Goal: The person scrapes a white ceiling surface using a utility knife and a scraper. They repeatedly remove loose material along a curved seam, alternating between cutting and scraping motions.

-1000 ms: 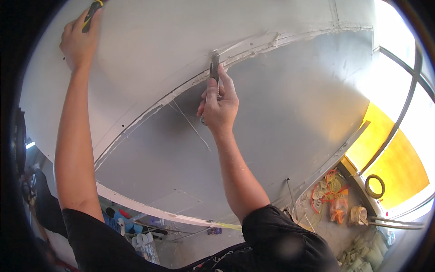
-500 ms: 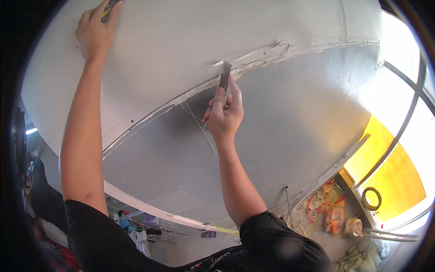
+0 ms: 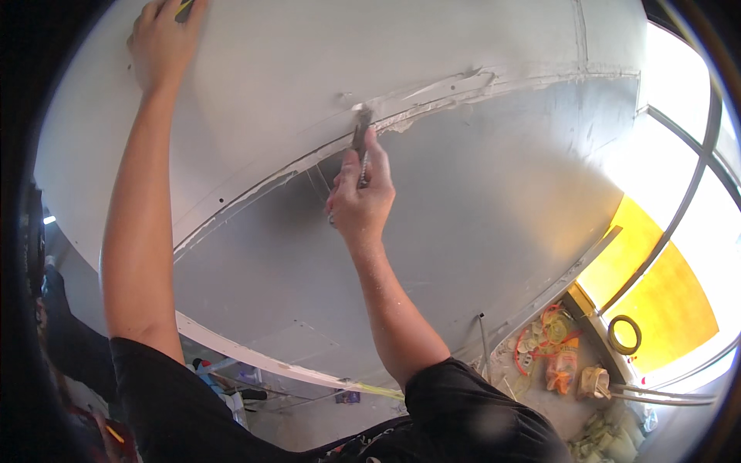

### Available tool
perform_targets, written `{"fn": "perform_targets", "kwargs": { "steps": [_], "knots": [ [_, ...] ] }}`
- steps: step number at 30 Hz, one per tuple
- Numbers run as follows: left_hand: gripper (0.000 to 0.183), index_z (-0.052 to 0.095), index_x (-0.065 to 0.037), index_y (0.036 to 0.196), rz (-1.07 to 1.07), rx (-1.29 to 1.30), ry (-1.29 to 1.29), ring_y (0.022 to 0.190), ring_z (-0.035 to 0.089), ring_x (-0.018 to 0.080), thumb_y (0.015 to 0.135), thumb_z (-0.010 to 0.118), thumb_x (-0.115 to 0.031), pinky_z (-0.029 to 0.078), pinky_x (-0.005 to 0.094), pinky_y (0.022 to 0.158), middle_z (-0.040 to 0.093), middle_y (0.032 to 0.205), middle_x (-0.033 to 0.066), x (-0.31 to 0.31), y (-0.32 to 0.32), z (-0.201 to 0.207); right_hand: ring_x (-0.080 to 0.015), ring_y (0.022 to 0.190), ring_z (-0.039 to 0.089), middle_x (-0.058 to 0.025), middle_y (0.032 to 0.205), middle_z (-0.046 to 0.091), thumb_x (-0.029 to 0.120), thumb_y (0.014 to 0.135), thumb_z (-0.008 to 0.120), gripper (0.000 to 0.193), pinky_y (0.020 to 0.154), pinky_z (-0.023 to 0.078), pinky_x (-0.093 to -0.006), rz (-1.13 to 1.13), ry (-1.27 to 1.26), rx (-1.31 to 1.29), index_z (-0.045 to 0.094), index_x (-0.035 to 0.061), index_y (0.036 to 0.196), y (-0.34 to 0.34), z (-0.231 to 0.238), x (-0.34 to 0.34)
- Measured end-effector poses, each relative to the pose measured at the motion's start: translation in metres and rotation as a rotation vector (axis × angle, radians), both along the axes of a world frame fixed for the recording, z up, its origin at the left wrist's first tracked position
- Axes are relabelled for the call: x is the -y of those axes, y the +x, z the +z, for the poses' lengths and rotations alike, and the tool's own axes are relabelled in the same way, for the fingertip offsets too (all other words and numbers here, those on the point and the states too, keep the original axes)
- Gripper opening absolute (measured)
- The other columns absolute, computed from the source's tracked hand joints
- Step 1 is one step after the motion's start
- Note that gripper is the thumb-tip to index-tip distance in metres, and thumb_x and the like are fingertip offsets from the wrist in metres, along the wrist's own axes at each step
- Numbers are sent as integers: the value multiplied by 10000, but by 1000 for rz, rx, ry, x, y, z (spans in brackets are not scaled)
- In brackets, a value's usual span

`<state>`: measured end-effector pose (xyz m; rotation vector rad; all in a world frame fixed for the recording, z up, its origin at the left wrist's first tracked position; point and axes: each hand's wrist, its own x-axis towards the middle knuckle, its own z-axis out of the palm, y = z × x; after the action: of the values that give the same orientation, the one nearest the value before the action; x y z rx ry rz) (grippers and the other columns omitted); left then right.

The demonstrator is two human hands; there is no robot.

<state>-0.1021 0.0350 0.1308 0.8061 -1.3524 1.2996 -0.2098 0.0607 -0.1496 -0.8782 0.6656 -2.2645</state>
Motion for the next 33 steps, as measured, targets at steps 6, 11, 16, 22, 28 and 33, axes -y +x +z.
{"fn": "perform_targets", "kwargs": {
  "steps": [6,11,16,22,28,33],
  "knots": [
    [383,674,-88,1274,19,21,-8,1093,533,257,1006,665,-361,474,417,971,578,1172,81,6,4,7,-84,557,593,-64,791,650,110,1052,565,441,492,508,-261,-41,20,-131,495,61,1485,40,-10,3],
    [380,679,-90,1267,-53,35,42,1085,532,260,994,681,-354,473,416,964,581,1164,81,5,15,10,-118,789,668,-149,1077,747,117,1030,615,401,746,563,-292,7,23,-356,576,48,1424,75,-28,-17],
    [377,684,-89,1261,-40,32,26,1080,529,260,983,699,-343,476,420,962,581,1159,79,8,16,5,-92,589,600,-51,776,667,132,1049,577,412,546,503,-265,-97,35,-298,541,27,1445,26,-44,-24],
    [379,679,-92,1260,-63,29,6,1079,524,254,984,698,-351,478,418,967,570,1177,71,8,12,6,-65,443,501,-9,625,557,144,1073,517,431,395,390,-249,-191,-6,-88,484,35,1489,-39,-6,-14],
    [368,677,-97,1257,1,13,63,1084,523,249,990,691,-349,477,408,971,569,1179,63,9,16,10,-67,449,504,-19,655,567,183,1076,536,459,391,389,-253,-136,62,-137,465,37,1506,-24,-2,-3],
    [361,676,-99,1254,-41,19,54,1085,524,250,995,683,-349,475,408,974,571,1167,63,-1,12,5,-62,443,488,-24,673,562,165,1077,528,450,386,407,-255,-123,87,-53,461,32,1501,2,-1,-1]
  ]
}}
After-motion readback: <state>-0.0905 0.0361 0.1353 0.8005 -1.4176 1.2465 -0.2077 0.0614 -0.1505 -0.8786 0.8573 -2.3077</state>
